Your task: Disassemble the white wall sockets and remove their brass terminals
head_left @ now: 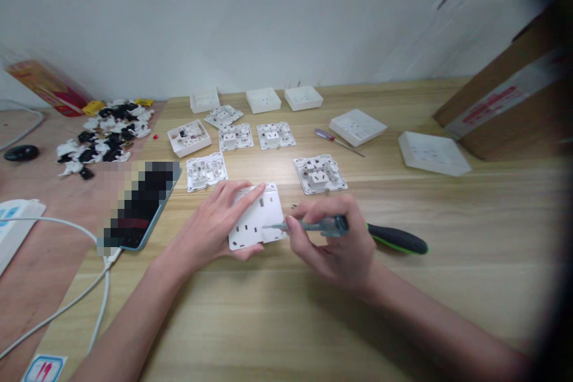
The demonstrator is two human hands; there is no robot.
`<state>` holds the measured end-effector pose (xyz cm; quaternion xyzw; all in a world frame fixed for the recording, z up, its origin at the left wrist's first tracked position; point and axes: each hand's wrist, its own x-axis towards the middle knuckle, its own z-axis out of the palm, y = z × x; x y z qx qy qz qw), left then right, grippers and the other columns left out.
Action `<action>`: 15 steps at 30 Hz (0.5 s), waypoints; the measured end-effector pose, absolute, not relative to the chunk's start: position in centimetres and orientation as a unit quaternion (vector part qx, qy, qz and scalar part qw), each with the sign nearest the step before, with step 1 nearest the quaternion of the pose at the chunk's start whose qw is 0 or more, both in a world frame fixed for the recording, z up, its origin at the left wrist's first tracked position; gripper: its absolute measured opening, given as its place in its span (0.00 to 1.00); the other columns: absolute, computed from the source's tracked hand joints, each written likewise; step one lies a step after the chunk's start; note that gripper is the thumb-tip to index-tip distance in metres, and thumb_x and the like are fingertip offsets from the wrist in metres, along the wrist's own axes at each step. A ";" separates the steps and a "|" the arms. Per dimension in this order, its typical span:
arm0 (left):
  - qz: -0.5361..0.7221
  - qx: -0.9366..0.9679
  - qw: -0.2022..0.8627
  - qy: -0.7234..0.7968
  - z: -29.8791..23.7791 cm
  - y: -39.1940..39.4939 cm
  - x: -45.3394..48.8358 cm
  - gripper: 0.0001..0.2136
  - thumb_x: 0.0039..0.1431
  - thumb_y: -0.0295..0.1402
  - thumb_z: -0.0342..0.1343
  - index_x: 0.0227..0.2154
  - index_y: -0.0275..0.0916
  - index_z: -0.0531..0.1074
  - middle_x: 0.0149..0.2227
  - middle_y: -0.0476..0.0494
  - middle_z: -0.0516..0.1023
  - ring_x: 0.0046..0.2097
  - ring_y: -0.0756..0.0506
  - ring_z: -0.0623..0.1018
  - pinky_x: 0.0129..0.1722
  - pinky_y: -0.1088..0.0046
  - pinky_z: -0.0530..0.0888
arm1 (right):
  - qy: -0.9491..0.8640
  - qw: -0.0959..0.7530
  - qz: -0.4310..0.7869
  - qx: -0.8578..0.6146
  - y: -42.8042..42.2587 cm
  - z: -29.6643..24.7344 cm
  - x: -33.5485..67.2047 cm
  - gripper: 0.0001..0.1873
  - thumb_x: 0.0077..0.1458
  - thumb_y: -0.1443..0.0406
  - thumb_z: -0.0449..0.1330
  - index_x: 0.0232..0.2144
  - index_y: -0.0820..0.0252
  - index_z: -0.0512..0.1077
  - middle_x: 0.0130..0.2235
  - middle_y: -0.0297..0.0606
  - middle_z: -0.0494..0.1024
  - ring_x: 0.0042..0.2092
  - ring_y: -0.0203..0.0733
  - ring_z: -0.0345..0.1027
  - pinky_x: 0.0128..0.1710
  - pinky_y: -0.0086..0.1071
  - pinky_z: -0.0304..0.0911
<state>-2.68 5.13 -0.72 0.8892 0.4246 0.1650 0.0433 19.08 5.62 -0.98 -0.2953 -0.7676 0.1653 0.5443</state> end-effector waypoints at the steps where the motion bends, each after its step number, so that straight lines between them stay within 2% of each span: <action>1: 0.174 0.887 0.043 0.425 -0.7 5.1 -2.8 0.44 0.52 0.49 0.60 0.66 0.43 0.44 0.54 0.33 0.61 0.53 0.33 0.64 0.54 0.52 0.66 | -0.757 0.558 0.158 -0.301 5.6 -0.7 19.2 0.15 0.50 0.73 0.62 0.36 0.54 0.61 0.29 0.30 0.71 0.28 0.35 0.72 0.26 0.28 0.67; 8: 0.217 0.879 0.027 0.424 -0.3 5.0 -2.9 0.46 0.52 0.54 0.59 0.67 0.44 0.41 0.55 0.35 0.60 0.55 0.34 0.63 0.56 0.55 0.63 | -0.734 0.584 0.124 -0.324 5.5 0.5 19.6 0.16 0.50 0.73 0.62 0.36 0.52 0.61 0.27 0.29 0.73 0.26 0.37 0.72 0.22 0.31 0.68; 12: 0.221 0.862 0.032 0.455 0.1 5.1 -3.3 0.39 0.54 0.51 0.58 0.65 0.43 0.50 0.54 0.35 0.60 0.55 0.34 0.63 0.56 0.55 0.64 | -0.733 0.584 0.093 -0.336 6.6 0.5 20.5 0.16 0.49 0.72 0.63 0.35 0.52 0.61 0.28 0.30 0.71 0.26 0.36 0.72 0.24 0.31 0.68; 15: 0.230 0.835 0.056 0.497 0.5 5.3 -3.9 0.33 0.58 0.47 0.56 0.62 0.41 0.55 0.53 0.35 0.61 0.56 0.35 0.64 0.56 0.53 0.63 | -0.753 0.546 0.102 -0.352 7.7 0.8 21.5 0.13 0.53 0.69 0.63 0.37 0.53 0.62 0.29 0.30 0.72 0.27 0.36 0.72 0.25 0.31 0.67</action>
